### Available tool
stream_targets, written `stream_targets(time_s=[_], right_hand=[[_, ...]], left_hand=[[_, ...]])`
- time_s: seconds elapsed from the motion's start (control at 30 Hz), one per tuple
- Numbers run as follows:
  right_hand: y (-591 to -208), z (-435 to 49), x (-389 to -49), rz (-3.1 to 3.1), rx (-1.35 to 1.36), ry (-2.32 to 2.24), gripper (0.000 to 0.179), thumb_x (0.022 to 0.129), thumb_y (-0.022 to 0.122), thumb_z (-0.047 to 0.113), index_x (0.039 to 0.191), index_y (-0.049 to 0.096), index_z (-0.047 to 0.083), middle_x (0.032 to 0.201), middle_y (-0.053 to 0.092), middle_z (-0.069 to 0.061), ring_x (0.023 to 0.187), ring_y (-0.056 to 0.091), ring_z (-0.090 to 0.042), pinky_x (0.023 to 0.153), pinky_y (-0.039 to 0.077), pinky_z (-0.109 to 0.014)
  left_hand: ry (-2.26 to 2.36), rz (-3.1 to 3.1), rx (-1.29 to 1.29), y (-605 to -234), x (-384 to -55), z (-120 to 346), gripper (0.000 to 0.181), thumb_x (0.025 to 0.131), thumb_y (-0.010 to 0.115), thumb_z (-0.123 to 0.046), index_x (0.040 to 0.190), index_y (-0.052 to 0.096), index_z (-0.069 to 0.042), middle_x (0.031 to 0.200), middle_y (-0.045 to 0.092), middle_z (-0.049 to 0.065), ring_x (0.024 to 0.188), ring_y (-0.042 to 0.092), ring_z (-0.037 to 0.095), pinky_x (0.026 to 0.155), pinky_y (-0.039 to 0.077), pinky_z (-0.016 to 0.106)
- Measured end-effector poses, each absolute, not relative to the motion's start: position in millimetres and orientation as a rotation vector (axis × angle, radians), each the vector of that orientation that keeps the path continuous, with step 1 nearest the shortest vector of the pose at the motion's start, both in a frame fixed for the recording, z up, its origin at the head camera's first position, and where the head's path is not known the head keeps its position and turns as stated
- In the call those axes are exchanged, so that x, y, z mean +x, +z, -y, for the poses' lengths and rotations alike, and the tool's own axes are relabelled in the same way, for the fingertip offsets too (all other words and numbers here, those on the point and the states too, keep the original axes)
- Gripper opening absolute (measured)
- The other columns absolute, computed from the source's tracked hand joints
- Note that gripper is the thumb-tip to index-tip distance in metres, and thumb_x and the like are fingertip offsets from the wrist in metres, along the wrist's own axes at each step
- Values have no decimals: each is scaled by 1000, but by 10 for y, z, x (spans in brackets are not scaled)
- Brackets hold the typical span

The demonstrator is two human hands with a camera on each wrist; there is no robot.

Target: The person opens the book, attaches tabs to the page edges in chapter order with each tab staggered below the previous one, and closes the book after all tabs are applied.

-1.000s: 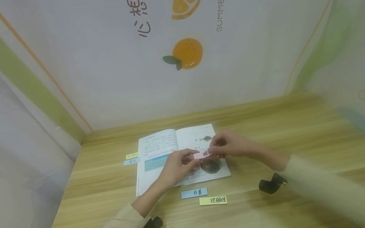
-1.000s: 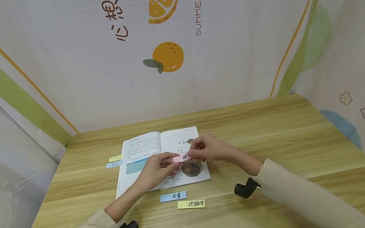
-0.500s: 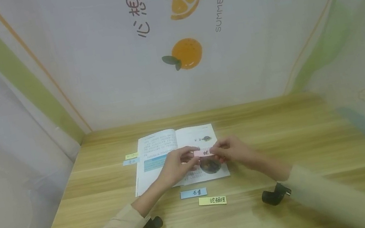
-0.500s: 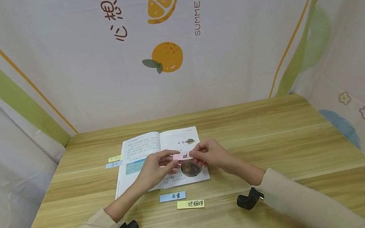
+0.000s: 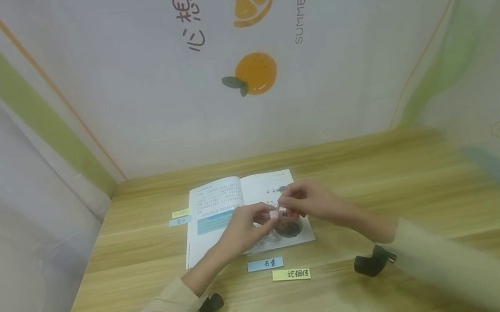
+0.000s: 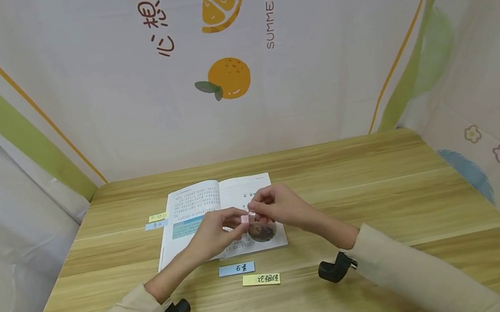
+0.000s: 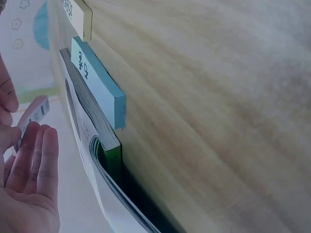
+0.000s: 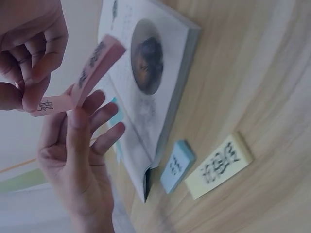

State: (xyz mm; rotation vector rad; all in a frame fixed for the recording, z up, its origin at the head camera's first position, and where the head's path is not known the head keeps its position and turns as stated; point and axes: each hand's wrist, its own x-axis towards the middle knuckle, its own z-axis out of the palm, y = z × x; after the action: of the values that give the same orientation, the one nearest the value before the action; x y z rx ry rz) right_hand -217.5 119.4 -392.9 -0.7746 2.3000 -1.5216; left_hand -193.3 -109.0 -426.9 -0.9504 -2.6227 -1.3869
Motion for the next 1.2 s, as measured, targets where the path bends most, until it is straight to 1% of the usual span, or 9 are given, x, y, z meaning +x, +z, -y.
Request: stream_targets(time_s=[0.13, 0.23, 0.3, 0.47, 0.57, 0.7, 0.9, 1.13, 1.2], right_hand=[[-3861, -1160, -2162, -2294, -799, -1508, 20, 101, 65, 20, 100, 73, 2, 85, 68, -15, 76, 62, -39, 63, 55, -37], [-3829, -1164, -2146, -2286, -802, -1515, 19, 101, 66, 20, 100, 73, 3, 88, 69, -16, 77, 62, -39, 66, 57, -45], [-3811, -1186, -2133, -2298, -802, -1517, 16, 100, 67, 20, 100, 74, 5, 88, 69, -14, 76, 63, -36, 67, 57, -46], [-3797, -1270, -2122, -2313, -794, -1530, 13, 99, 68, 20, 99, 76, 10, 84, 67, -11, 73, 62, -28, 66, 57, -40], [-3779, -1323, -2128, -2298, -749, -1550, 15, 99, 69, 23, 100, 76, 9, 84, 65, -15, 72, 60, -26, 66, 56, -38], [-3701, -1408, -2157, -2280, -666, -1623, 24, 98, 70, 25, 104, 73, 2, 87, 63, -24, 72, 58, -24, 66, 55, -34], [-3618, -1607, -2276, -2310, -569, -1741, 27, 98, 70, 22, 107, 71, -3, 91, 64, -28, 72, 59, -23, 66, 55, -30], [-3773, -1816, -2445, -2384, -482, -1675, 29, 100, 67, 22, 110, 70, -6, 93, 66, -21, 78, 62, -26, 77, 58, -40], [-3841, -1861, -2486, -2387, -442, -1666, 30, 100, 67, 20, 112, 69, -8, 95, 66, -23, 80, 62, -27, 82, 58, -44]], left_hand=[[-1393, 2638, -959, -4238, -1919, 1100, 18, 97, 70, -11, 112, 74, -3, 95, 76, 4, 84, 72, 11, 76, 59, 26], [-1416, 2645, -956, -4207, -1908, 1114, 17, 96, 71, -11, 112, 74, -4, 96, 76, 3, 85, 72, 12, 77, 59, 28], [-1421, 2646, -949, -4190, -1899, 1125, 17, 96, 72, -10, 111, 74, -4, 96, 76, 3, 84, 72, 12, 77, 59, 29], [-1396, 2673, -950, -4184, -1889, 1133, 14, 94, 74, -10, 108, 74, -5, 92, 76, 2, 82, 72, 11, 74, 59, 25], [-1375, 2681, -977, -4191, -1893, 1125, 10, 94, 74, -10, 103, 74, -7, 91, 76, 1, 81, 71, 9, 75, 58, 24], [-1364, 2692, -972, -4210, -1895, 1113, 6, 92, 76, -10, 98, 73, -10, 88, 75, -3, 80, 69, 6, 75, 58, 25], [-1486, 2708, -928, -4225, -1847, 1023, 7, 92, 77, -15, 95, 73, -11, 88, 74, -6, 78, 69, 7, 72, 59, 25], [-1506, 2683, -1110, -4297, -1710, 744, 10, 92, 77, -15, 97, 71, -8, 88, 73, -3, 80, 68, 3, 73, 57, 20], [-1462, 2716, -1158, -4314, -1662, 665, 12, 92, 78, -15, 98, 71, -8, 89, 73, -3, 80, 67, 1, 72, 57, 18]])
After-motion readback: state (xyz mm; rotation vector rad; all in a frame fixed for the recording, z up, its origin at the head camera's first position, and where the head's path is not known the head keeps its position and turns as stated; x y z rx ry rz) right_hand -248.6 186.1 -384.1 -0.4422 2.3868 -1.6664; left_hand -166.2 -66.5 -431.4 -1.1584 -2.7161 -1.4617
